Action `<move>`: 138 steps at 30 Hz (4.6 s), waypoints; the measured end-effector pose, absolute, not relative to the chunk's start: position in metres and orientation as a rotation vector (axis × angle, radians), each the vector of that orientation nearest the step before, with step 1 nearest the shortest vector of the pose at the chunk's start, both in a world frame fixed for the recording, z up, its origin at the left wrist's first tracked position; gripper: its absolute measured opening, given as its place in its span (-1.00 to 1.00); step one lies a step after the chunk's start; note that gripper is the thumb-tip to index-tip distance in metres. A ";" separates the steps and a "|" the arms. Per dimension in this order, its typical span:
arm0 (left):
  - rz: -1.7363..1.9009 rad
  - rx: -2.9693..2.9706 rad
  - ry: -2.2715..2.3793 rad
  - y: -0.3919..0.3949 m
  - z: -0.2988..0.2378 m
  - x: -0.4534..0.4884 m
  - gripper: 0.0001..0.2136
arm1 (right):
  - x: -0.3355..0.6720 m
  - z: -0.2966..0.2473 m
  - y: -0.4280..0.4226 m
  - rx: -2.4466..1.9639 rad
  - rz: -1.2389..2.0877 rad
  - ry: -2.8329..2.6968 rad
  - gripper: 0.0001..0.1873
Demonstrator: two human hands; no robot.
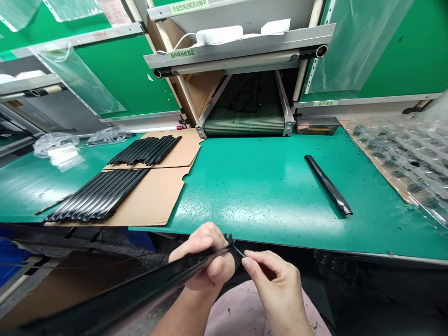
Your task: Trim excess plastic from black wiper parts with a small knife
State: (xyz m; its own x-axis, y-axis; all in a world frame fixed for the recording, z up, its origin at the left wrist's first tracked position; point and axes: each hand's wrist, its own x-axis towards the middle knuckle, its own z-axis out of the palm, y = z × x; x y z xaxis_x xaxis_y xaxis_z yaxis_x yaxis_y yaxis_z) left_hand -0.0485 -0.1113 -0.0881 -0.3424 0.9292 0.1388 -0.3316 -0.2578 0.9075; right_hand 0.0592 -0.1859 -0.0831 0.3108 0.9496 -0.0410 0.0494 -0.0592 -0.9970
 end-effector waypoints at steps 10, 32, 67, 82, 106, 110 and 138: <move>1.772 0.950 0.930 -0.104 -0.024 -0.020 -0.71 | 0.082 -0.095 -0.183 -1.538 0.292 -1.256 -0.82; 0.855 0.537 0.867 -0.093 -0.046 -0.007 -0.69 | 0.094 -0.079 -0.166 -1.518 0.403 -1.588 -0.39; 0.670 0.734 0.710 -0.120 -0.044 -0.014 -0.58 | 0.140 -0.059 -0.107 -1.374 0.007 -1.242 -0.81; 0.338 1.485 0.836 -0.117 -0.039 -0.055 -0.74 | 0.171 -0.041 -0.119 -1.252 0.886 -1.216 -0.51; 0.357 2.948 0.303 -0.033 -0.007 -0.048 -0.74 | 0.154 -0.011 -0.131 -1.141 0.646 -2.177 -0.38; 0.373 3.027 0.283 -0.033 -0.012 -0.050 -0.76 | 0.152 -0.019 -0.135 -1.132 0.631 -2.102 -0.36; 0.418 1.452 1.089 -0.124 -0.025 -0.040 -0.84 | 0.106 -0.057 -0.136 -1.624 -0.218 -1.637 -0.35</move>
State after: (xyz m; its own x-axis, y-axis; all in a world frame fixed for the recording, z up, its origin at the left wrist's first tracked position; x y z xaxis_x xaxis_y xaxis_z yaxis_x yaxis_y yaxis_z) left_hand -0.0398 -0.1241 -0.0254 0.4947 0.8020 -0.3347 0.3719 0.1527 0.9156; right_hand 0.1062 -0.1358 -0.0574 0.1466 0.7625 0.6301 0.9007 0.1604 -0.4037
